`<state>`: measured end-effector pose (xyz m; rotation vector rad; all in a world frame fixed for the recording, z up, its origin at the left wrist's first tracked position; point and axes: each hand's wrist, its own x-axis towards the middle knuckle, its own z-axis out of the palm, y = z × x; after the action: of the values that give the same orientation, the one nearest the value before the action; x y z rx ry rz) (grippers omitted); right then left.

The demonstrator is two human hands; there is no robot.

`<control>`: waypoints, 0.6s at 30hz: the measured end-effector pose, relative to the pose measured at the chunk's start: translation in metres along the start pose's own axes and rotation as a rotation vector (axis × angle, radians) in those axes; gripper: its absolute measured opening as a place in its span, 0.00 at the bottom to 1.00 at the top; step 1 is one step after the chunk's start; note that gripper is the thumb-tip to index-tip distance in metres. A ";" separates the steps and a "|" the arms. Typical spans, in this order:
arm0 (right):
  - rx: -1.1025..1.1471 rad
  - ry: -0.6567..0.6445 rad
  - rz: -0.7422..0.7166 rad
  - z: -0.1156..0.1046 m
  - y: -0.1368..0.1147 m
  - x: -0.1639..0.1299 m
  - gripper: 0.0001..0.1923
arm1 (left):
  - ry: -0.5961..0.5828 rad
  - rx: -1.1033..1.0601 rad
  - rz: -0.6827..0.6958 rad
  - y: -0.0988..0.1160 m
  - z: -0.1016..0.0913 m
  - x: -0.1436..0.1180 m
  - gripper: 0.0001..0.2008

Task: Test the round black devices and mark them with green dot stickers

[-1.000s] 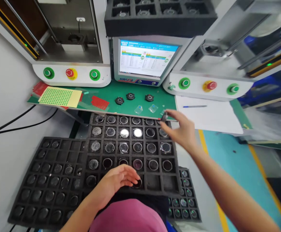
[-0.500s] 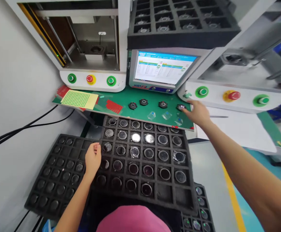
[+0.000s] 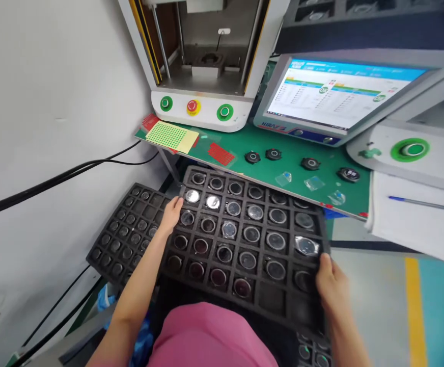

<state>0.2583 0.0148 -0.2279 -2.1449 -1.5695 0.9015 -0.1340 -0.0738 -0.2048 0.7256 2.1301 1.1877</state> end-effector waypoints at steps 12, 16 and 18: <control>-0.088 -0.362 -0.455 0.106 -0.130 -0.042 0.23 | 0.608 -0.129 -0.297 -0.065 -0.163 -0.076 0.20; -0.201 -0.560 -0.615 0.166 -0.195 -0.070 0.17 | 0.809 -0.176 -0.464 -0.105 -0.209 -0.110 0.17; -0.257 -0.650 -0.681 0.201 -0.227 -0.080 0.17 | 0.905 -0.178 -0.519 -0.124 -0.219 -0.124 0.16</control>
<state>-0.0543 -0.0038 -0.2177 -1.2904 -2.6145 1.2444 -0.2274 -0.3378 -0.1908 -0.5520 2.5923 1.5243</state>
